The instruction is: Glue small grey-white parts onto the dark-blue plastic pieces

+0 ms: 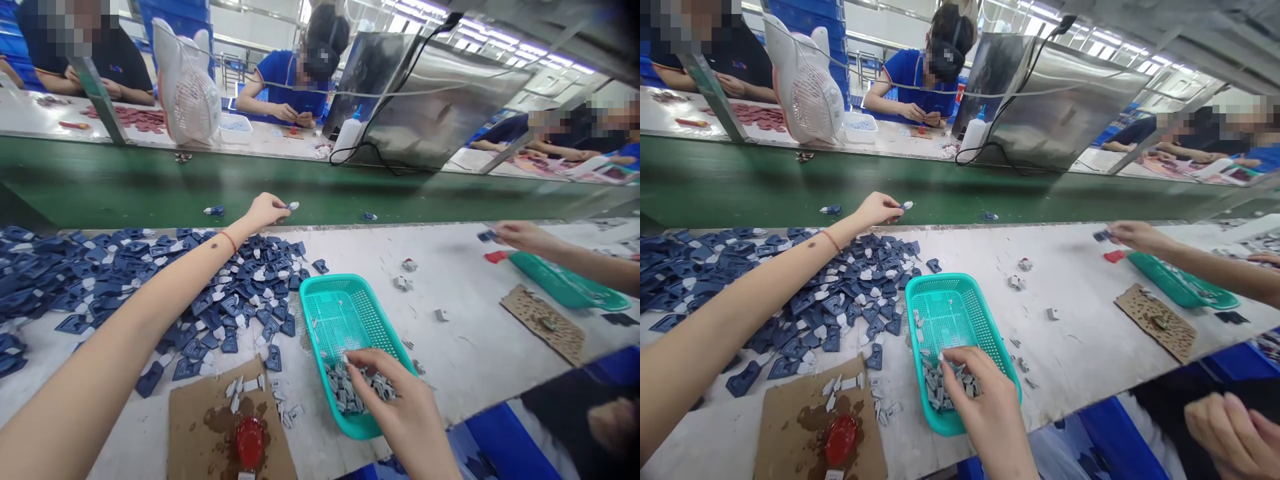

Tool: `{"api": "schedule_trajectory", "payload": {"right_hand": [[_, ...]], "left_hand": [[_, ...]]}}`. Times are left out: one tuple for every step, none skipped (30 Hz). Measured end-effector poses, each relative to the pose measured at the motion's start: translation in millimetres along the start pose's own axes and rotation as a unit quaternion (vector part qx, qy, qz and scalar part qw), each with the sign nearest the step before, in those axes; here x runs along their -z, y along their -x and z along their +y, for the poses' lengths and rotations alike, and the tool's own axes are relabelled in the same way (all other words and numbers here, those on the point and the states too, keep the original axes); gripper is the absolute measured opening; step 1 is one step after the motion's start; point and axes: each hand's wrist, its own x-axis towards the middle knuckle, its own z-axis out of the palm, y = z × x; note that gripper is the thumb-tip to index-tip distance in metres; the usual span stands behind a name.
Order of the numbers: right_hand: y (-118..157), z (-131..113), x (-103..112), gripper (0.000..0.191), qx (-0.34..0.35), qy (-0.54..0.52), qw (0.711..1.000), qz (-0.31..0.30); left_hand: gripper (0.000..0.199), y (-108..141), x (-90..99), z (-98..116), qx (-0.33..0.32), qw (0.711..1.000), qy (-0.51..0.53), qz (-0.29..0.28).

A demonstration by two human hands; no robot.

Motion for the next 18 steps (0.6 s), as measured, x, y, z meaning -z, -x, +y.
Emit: {"api": "schedule_trajectory", "payload": {"right_hand": [[3,-6,-1,0.018,-0.010,-0.022,1.000,0.001],[6,-12,-3,0.018,-0.021,-0.042,0.999,-0.001],[10,-17,-6,0.018,-0.029,-0.060,0.998,-0.007],[13,-22,-9,0.017,-0.033,-0.077,0.996,-0.014],[16,-26,-13,0.017,-0.033,-0.090,0.995,-0.021],[20,-30,-18,0.016,-0.028,-0.101,0.994,-0.024],[23,-34,-23,0.016,-0.019,-0.109,0.994,-0.025],[26,-37,-28,0.015,-0.010,-0.115,0.993,-0.028],[29,-41,-32,0.015,0.001,-0.118,0.993,-0.030],[32,-44,-36,0.014,0.013,-0.117,0.993,-0.030],[35,-47,-39,0.013,0.023,-0.112,0.993,-0.032],[38,-51,-41,0.012,0.033,-0.104,0.994,-0.032],[41,-54,-43,0.011,0.042,-0.095,0.994,-0.033],[43,-57,-44,0.011,0.052,-0.084,0.994,-0.034],[45,-60,-46,0.010,0.065,-0.073,0.995,-0.037],[47,-63,-47,0.009,0.079,-0.062,0.994,-0.041],[49,-66,-48,0.009,0.094,-0.050,0.993,-0.048],[52,-68,-49,0.009,0.110,-0.038,0.992,-0.057]], "left_hand": [[0.022,16,6.0,2,-0.002,0.999,0.045,0.001],[0.023,35,12.1,4,-0.004,0.996,0.086,0.001],[0.023,56,18.1,6,-0.008,0.993,0.119,0.000],[0.024,79,23.8,7,-0.009,0.988,0.155,-0.003],[0.025,103,29.0,7,-0.008,0.981,0.192,-0.007],[0.029,128,33.5,7,-0.006,0.970,0.241,-0.013],[0.037,154,37.3,6,0.002,0.949,0.315,-0.023],[0.043,178,40.2,5,0.010,0.928,0.371,-0.030],[0.044,201,42.1,4,0.019,0.912,0.410,-0.028],[0.043,223,43.0,2,0.030,0.900,0.435,-0.020],[0.039,244,42.8,-1,0.042,0.896,0.441,-0.007],[0.033,264,41.4,-4,0.057,0.895,0.442,0.009],[0.030,282,38.9,-7,0.073,0.894,0.442,0.026],[0.029,299,35.3,-11,0.090,0.890,0.445,0.042],[0.030,314,30.7,-16,0.106,0.885,0.449,0.059],[0.030,329,25.3,-21,0.121,0.880,0.453,0.077],[0.031,343,19.4,-26,0.137,0.875,0.455,0.093],[0.031,356,13.3,-31,0.151,0.871,0.454,0.109]]}}
